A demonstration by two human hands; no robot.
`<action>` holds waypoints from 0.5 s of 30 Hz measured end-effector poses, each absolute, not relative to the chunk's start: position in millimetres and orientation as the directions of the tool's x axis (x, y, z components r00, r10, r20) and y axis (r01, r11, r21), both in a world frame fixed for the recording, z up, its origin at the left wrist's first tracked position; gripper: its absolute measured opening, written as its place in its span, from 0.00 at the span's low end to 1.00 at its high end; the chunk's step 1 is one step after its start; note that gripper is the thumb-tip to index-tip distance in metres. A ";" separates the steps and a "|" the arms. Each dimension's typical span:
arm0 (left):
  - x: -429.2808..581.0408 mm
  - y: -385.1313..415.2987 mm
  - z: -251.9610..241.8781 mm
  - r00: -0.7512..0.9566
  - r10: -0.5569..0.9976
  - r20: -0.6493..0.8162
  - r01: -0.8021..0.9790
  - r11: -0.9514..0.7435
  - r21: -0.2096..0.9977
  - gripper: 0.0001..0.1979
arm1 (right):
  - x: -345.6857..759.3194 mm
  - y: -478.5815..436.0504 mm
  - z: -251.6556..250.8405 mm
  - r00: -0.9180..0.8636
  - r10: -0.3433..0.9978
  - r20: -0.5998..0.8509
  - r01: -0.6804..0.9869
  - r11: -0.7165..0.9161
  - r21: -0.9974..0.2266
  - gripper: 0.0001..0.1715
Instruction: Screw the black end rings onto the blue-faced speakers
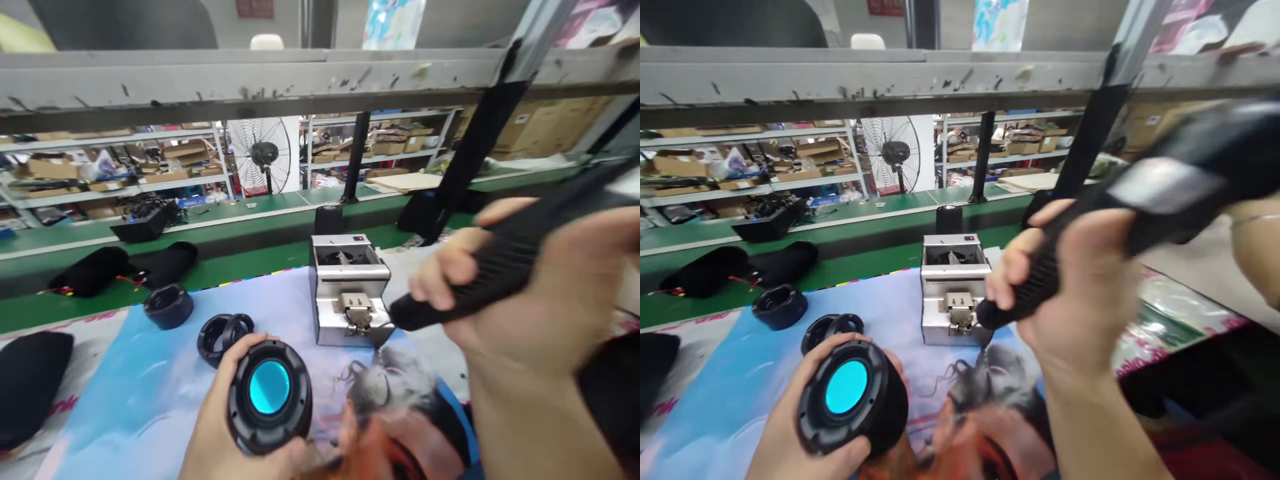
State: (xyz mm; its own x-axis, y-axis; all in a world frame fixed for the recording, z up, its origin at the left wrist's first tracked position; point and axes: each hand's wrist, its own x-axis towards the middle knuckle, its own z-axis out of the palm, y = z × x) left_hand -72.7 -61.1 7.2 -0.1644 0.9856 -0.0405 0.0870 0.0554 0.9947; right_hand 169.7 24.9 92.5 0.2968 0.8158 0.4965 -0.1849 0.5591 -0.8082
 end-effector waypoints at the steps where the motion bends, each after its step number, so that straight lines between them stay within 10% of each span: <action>1: -64.8 -55.5 9.2 -0.134 0.990 -0.048 0.095 0.061 0.994 0.44 | 164.7 32.1 91.0 0.298 0.815 0.497 -0.253 0.570 -0.782 0.39; 15: -30.0 -36.4 21.5 0.007 0.986 -0.166 -0.016 0.166 0.986 0.45 | 141.9 76.5 58.8 0.141 0.874 0.465 -0.308 0.486 -0.818 0.36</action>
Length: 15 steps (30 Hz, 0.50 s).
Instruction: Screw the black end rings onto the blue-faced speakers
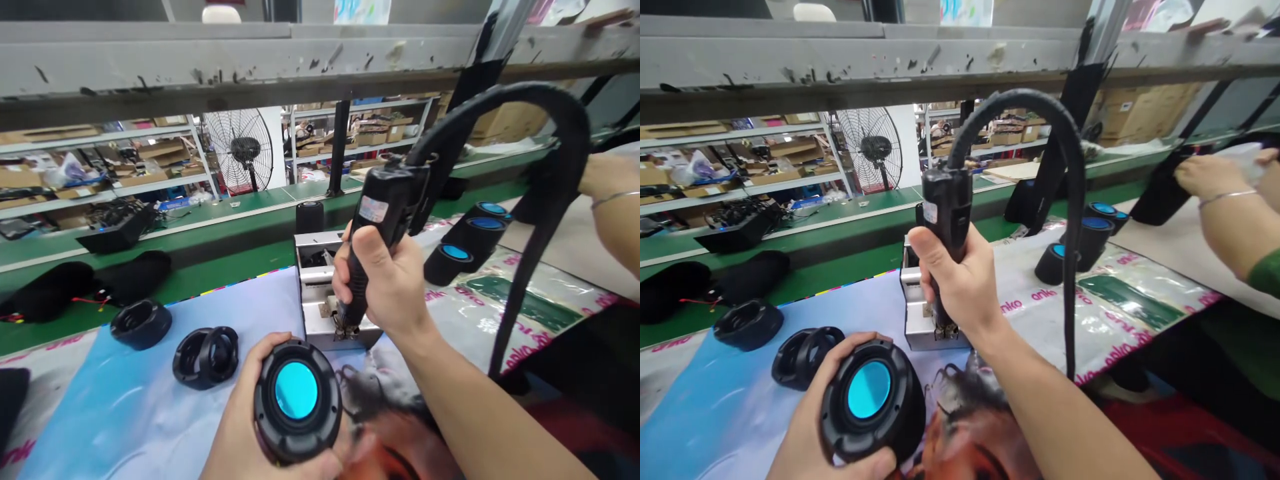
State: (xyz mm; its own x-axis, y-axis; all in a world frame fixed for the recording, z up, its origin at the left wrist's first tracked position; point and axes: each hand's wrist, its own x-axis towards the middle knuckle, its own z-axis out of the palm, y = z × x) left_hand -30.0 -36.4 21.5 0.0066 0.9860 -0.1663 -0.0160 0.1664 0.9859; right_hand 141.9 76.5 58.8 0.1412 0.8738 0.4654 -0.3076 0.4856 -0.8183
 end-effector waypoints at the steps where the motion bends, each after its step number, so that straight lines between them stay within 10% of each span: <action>1: -27.2 -36.4 24.4 0.002 0.984 -0.180 -0.024 0.180 0.983 0.45 | 142.1 77.0 58.5 0.141 0.877 0.460 -0.311 0.480 -0.820 0.36; 15: -18.3 -32.3 39.3 0.027 0.973 -0.230 -0.068 0.231 0.970 0.42 | 143.4 42.6 119.6 0.252 0.864 0.435 -0.310 0.498 -0.810 0.35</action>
